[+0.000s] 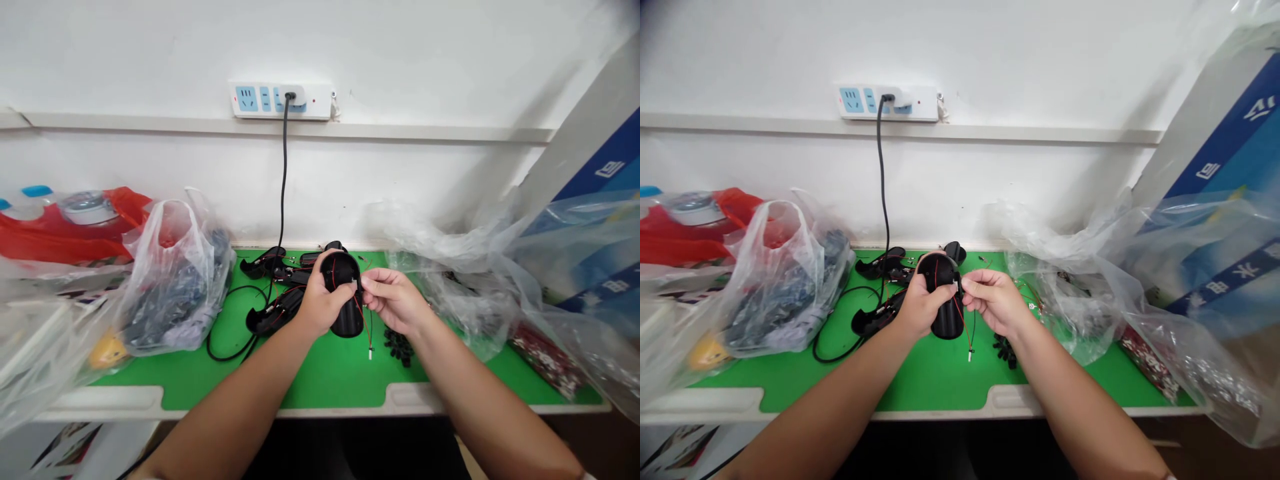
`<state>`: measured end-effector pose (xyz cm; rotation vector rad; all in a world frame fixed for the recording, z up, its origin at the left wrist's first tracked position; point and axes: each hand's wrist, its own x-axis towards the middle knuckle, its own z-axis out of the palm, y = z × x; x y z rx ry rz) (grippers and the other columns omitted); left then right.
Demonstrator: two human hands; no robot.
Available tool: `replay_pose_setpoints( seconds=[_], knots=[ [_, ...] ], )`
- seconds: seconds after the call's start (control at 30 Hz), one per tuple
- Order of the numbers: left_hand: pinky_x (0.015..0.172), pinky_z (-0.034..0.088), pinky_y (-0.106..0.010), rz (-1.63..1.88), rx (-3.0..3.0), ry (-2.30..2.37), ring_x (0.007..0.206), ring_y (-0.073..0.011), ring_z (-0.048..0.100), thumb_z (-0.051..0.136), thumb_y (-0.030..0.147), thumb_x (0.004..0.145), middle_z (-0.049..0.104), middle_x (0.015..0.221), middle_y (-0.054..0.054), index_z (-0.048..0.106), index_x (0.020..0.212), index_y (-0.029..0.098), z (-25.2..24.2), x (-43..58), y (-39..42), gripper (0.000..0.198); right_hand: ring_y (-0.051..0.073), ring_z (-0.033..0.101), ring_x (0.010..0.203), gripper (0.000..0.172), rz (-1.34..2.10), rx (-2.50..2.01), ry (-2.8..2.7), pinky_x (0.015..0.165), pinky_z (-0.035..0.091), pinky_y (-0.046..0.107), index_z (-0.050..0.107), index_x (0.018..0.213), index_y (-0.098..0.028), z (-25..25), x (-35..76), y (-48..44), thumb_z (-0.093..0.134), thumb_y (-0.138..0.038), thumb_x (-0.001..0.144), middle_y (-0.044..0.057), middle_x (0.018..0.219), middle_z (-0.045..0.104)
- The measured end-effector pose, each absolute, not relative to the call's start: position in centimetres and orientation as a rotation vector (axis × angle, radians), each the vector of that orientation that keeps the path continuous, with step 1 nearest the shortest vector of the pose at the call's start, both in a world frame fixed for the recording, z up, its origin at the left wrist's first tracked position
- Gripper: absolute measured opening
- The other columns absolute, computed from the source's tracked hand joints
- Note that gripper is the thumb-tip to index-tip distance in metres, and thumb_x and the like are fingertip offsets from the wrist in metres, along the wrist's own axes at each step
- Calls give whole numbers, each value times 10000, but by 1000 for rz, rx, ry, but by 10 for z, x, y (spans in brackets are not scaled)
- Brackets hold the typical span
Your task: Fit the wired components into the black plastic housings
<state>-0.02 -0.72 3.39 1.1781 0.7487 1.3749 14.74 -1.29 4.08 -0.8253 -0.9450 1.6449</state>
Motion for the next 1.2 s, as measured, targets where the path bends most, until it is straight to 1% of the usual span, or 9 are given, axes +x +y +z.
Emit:
replay_pose_setpoints(
  seconds=[0.33, 0.47, 0.67, 0.73, 0.83, 0.9, 1.0, 1.07, 1.2],
  knots=[
    [571, 498, -269, 1268, 969, 791, 610, -122, 560, 706, 193, 604, 578, 739, 29, 504, 1061, 218, 32, 2, -6, 501, 66, 599, 442, 194, 1697, -812, -931, 439, 504, 102, 648, 735, -135, 41, 152, -11, 777, -231, 627, -11, 522, 638],
    [599, 497, -270, 1273, 992, 797, 634, -123, 564, 715, 193, 600, 589, 765, 22, 511, 1060, 218, 31, 2, -6, 504, 71, 598, 436, 210, 1672, -829, -940, 428, 500, 108, 645, 736, -133, 40, 152, -11, 781, -242, 618, -6, 519, 638],
    [708, 481, -277, 1351, 1139, 824, 732, -140, 583, 723, 167, 580, 612, 826, 9, 536, 1064, 227, 31, 0, -5, 522, 73, 575, 421, 243, 1634, -880, -946, 419, 482, 136, 635, 711, -142, 37, 150, -11, 798, -269, 582, -5, 515, 630],
    [706, 480, -276, 1365, 1189, 844, 727, -142, 583, 718, 167, 581, 609, 812, 7, 536, 1064, 223, 31, 0, -4, 520, 71, 562, 431, 254, 1608, -920, -981, 423, 466, 151, 637, 721, -142, 36, 148, -11, 795, -285, 582, -4, 531, 627],
    [652, 487, -279, 1354, 1223, 871, 645, -133, 575, 698, 190, 603, 603, 768, 9, 515, 1075, 211, 29, 0, -1, 507, 71, 496, 427, 241, 1377, -1000, -1199, 422, 414, 192, 647, 762, -141, 33, 144, -13, 730, -347, 667, -22, 523, 577],
    [634, 490, -280, 1373, 1247, 893, 611, -124, 568, 682, 196, 616, 601, 762, 11, 499, 1088, 202, 26, 0, 2, 506, 81, 460, 467, 239, 1060, -1024, -1440, 471, 400, 223, 634, 686, -146, 33, 140, -15, 630, -370, 767, -30, 514, 508],
    [662, 491, -279, 1454, 1290, 968, 642, -120, 567, 657, 178, 625, 599, 796, 1, 505, 1075, 180, 22, -1, 6, 476, 110, 460, 583, 325, 633, -1004, -1725, 572, 393, 254, 574, 598, -157, 33, 132, -20, 486, -317, 866, -9, 579, 448],
    [688, 489, -279, 1490, 1346, 995, 689, -125, 568, 641, 159, 628, 596, 834, -12, 512, 1062, 166, 22, -2, 8, 452, 121, 464, 622, 287, 497, -1007, -1819, 591, 382, 260, 565, 648, -161, 33, 129, -22, 438, -264, 884, 1, 628, 442],
    [732, 485, -291, 1533, 1528, 952, 760, -140, 562, 616, 120, 622, 581, 884, -26, 509, 1043, 162, 28, -5, 7, 436, 125, 469, 624, 203, 375, -1023, -1895, 584, 374, 254, 563, 730, -167, 31, 127, -25, 416, -190, 868, 5, 655, 455]
  ],
)
